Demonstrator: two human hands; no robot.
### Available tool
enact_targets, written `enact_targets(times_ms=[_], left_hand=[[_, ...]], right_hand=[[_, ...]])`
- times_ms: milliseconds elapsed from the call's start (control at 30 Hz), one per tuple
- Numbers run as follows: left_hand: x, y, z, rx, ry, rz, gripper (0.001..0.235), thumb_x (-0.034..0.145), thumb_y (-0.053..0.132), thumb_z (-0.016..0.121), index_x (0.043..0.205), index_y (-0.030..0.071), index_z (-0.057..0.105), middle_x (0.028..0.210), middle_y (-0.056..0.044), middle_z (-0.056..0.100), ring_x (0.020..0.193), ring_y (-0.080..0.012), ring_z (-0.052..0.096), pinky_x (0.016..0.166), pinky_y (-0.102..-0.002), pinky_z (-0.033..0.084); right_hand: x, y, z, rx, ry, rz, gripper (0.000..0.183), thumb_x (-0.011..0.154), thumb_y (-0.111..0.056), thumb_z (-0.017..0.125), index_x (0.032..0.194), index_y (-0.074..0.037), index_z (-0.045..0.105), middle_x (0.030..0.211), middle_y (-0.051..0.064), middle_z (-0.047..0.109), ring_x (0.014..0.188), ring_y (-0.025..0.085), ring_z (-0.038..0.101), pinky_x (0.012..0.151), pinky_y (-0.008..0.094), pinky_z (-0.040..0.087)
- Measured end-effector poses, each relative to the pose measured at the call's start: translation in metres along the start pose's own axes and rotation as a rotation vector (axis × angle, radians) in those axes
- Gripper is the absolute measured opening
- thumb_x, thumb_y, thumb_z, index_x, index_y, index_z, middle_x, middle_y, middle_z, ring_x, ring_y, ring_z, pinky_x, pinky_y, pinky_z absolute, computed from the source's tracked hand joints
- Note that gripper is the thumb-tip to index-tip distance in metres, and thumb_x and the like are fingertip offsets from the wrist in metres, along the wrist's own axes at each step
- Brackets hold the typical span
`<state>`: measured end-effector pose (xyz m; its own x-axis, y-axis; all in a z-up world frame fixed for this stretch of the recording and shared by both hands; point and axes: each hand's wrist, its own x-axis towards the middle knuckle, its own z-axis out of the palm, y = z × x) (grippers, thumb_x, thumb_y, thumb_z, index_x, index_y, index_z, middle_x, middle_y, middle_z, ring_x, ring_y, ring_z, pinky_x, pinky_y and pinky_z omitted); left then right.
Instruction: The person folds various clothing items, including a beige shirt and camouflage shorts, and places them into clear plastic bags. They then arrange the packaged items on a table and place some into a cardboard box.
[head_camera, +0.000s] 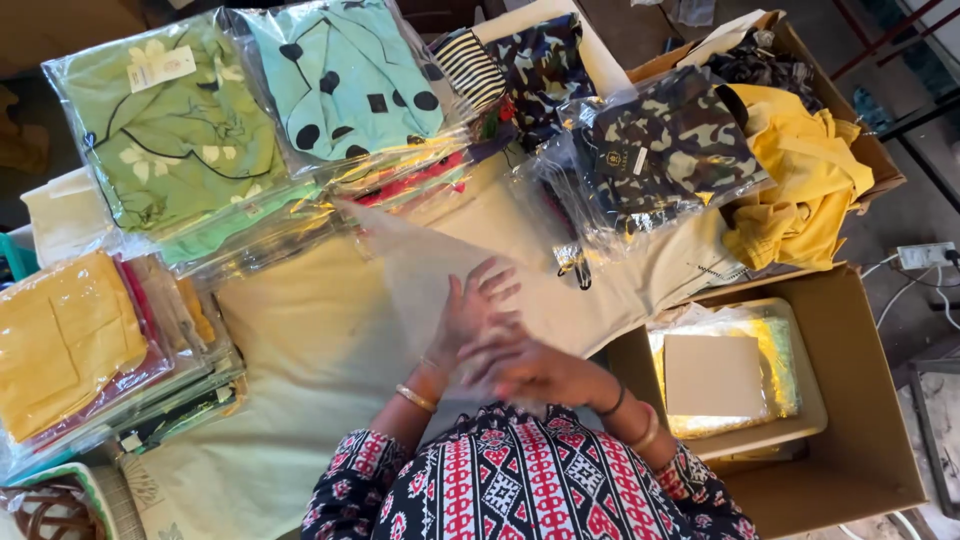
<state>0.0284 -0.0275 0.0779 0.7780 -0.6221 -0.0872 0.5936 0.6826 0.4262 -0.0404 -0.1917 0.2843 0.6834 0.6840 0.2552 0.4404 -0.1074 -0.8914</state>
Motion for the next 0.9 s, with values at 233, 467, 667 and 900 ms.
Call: enact_targets(times_ms=[233, 467, 667, 900], left_hand=[[-0.030, 0.053, -0.070, -0.075, 0.072, -0.061, 0.098, 0.092, 0.081, 0.035, 0.157, 0.008, 0.039, 0.148, -0.029, 0.050, 0.138, -0.0457, 0.047, 0.111, -0.066, 0.037], [-0.105, 0.067, -0.151, -0.146, 0.341, 0.192, 0.085, 0.094, 0.075, 0.038, 0.148, 0.010, 0.043, 0.136, -0.023, 0.063, 0.129, -0.0418, 0.059, 0.105, -0.061, 0.047], [-0.090, 0.083, -0.139, 0.434, 0.378, 0.342, 0.074, 0.097, 0.003, 0.072, 0.165, 0.015, 0.044, 0.099, -0.004, 0.063, 0.089, -0.0137, 0.061, 0.080, -0.034, 0.051], [-0.100, 0.095, -0.153, 0.982, 0.849, 0.286, 0.068, 0.090, 0.009, 0.074, 0.151, 0.002, 0.048, 0.108, -0.006, 0.069, 0.093, -0.0183, 0.066, 0.084, -0.036, 0.056]], right_hand=[[-0.022, 0.104, 0.077, -0.297, -0.368, 0.098, 0.019, 0.102, -0.030, 0.061, 0.100, -0.014, 0.070, 0.112, 0.005, 0.069, 0.133, 0.021, 0.057, 0.124, 0.063, 0.014], [-0.081, 0.188, 0.120, -0.225, -0.555, 0.295, 0.016, 0.095, -0.029, 0.060, 0.101, -0.018, 0.069, 0.101, 0.005, 0.069, 0.119, 0.023, 0.060, 0.118, 0.066, 0.014], [-0.079, 0.192, 0.116, 0.056, -0.595, 0.524, 0.025, 0.101, -0.035, 0.055, 0.106, -0.016, 0.070, 0.104, 0.008, 0.072, 0.107, 0.024, 0.065, 0.110, 0.054, 0.039], [-0.068, 0.193, 0.090, -0.396, -0.082, 0.473, 0.046, 0.094, -0.043, 0.067, 0.134, -0.019, 0.061, 0.140, 0.015, 0.052, 0.132, 0.037, 0.045, 0.111, 0.055, 0.035]])
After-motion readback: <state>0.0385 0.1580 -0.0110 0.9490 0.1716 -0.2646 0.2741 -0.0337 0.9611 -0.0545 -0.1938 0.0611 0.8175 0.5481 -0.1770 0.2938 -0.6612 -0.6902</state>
